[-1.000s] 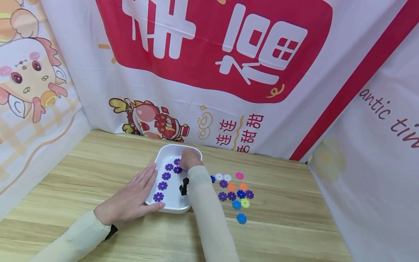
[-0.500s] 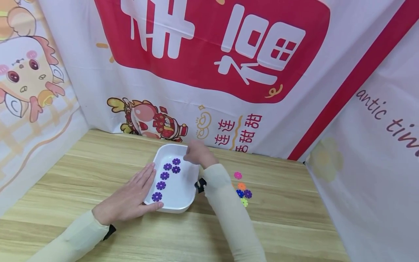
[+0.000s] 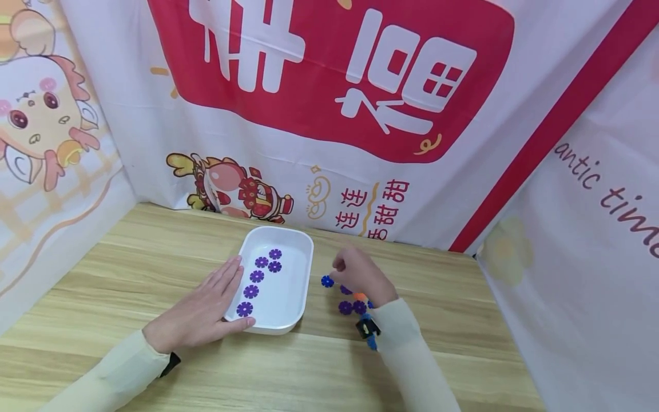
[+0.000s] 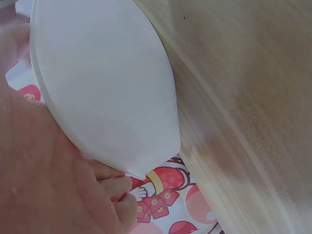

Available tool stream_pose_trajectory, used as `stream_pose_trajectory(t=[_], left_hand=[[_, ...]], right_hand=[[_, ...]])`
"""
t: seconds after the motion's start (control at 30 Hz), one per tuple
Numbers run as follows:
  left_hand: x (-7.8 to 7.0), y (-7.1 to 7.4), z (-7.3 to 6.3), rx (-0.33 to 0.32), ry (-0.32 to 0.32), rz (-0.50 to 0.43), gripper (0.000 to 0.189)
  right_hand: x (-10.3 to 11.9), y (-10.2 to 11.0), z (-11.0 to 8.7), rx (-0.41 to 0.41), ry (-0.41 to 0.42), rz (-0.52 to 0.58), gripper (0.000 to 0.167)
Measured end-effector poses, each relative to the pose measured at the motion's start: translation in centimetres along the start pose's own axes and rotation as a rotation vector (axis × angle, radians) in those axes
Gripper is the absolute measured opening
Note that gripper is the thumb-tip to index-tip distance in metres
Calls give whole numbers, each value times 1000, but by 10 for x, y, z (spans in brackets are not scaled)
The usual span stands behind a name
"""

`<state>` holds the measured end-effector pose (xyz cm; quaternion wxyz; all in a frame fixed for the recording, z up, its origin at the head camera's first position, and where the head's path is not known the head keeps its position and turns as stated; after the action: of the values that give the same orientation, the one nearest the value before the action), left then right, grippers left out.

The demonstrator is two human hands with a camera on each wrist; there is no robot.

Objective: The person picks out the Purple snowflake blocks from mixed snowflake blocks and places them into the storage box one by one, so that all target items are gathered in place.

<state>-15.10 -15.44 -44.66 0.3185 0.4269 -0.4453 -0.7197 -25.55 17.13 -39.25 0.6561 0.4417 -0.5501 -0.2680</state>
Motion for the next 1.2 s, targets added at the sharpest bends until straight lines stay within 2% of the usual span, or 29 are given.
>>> stream_pose_trajectory(t=[0.1,0.23,0.33,0.47,1.0,1.2], left_hand=[[0,-2,1,3,-3,13,113],[-1,-3,2,6,-4,24,113],[0,-3,2,8,-2,21,113],[0,-3,3,13,1,22,114],[1,-2,4,13,3,31,114],[0,-1,3,13,1,24,114]], right_hand=[[-18,-4,-13,13,1,-24,18],[-38,-14,-28,34,66,-36,19],[-47,-21,-37,32,117,-31,21],[-54,-28,-44,22,119,-27,26],[-71,-43,-48,19,193,-102,26],[-71,-43,-45,20,186,-103,25]])
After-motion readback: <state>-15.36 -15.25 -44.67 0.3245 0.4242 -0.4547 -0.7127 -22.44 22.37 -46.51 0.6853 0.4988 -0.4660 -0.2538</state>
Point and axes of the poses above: each hand's wrist, its own z-axis towards the middle knuckle, its own y-axis out of the back of the hand, x = y × z, the point moved 1 cm from there along z, towards the middle knuckle, and after that the axes turned 11 degrees about -x, right-handed, at the moved point
